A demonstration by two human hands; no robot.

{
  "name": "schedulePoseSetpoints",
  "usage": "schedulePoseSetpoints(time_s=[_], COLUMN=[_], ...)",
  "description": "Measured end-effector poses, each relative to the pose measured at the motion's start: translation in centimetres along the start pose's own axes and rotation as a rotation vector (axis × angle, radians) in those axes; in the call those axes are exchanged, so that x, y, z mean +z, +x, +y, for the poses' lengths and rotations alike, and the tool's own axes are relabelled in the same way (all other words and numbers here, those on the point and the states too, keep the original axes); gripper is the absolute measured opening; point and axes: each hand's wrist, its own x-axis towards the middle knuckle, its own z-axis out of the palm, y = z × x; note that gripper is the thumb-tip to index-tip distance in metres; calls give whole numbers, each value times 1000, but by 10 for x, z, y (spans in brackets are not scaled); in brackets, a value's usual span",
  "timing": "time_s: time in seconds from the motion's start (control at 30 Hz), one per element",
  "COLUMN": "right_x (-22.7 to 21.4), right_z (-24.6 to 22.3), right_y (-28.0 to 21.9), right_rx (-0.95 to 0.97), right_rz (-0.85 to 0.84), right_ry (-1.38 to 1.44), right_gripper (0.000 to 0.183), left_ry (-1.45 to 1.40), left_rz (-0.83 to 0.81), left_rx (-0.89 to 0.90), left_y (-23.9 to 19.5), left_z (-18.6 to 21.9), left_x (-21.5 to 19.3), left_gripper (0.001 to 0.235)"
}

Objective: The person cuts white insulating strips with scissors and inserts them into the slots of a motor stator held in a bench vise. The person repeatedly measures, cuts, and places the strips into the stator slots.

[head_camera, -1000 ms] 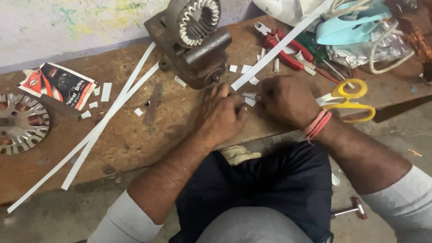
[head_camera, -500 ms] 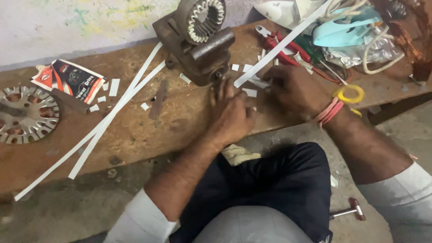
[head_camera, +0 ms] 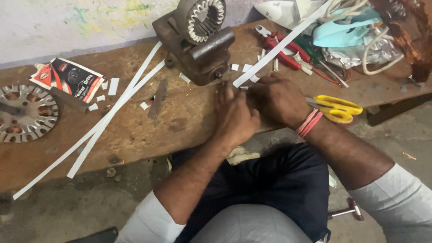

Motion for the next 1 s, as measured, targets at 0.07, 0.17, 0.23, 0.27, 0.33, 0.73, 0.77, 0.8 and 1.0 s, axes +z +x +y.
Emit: schedulePoseSetpoints(time_s=[0.07,0.17,0.23,0.27,0.33,0.73,0.77,0.8,1.0], right_x=[0,0,-1,-1,-2,-8,-8,-8,-13], right_z=[0,2,2,2,0,1,1,1,-3], right_y=[1,3,2,4,6,4,2,1,-1], right_rx=[-12,-24,-21,-21,-11,-75,-91,-106,-117], right_rz=[-7,-31,-43,-45,-64,-107,-110,-113,-146], right_ry=[-45,-59,-61,-65,-78,-143,-170,-197,-188], right_gripper=[28,32,32,31,31,39,38,37,38], left_ry=[-90,-156,-97,-69,-10,192,185,178,186], left_rz=[43,128,169,173,180,14,31,46,4], left_rx=[-13,155,476,508,571,337,352,367,332], left_y=[0,6,14,16,19,23,23,22,21], left_z=[-5,-22,-34,-38,-45,-40,-40,-40,-38], left_x=[-6,-19,-27,-28,-31,-20,-20,-22,-27], left_gripper=[67,67,67,69,72,46,45,43,36])
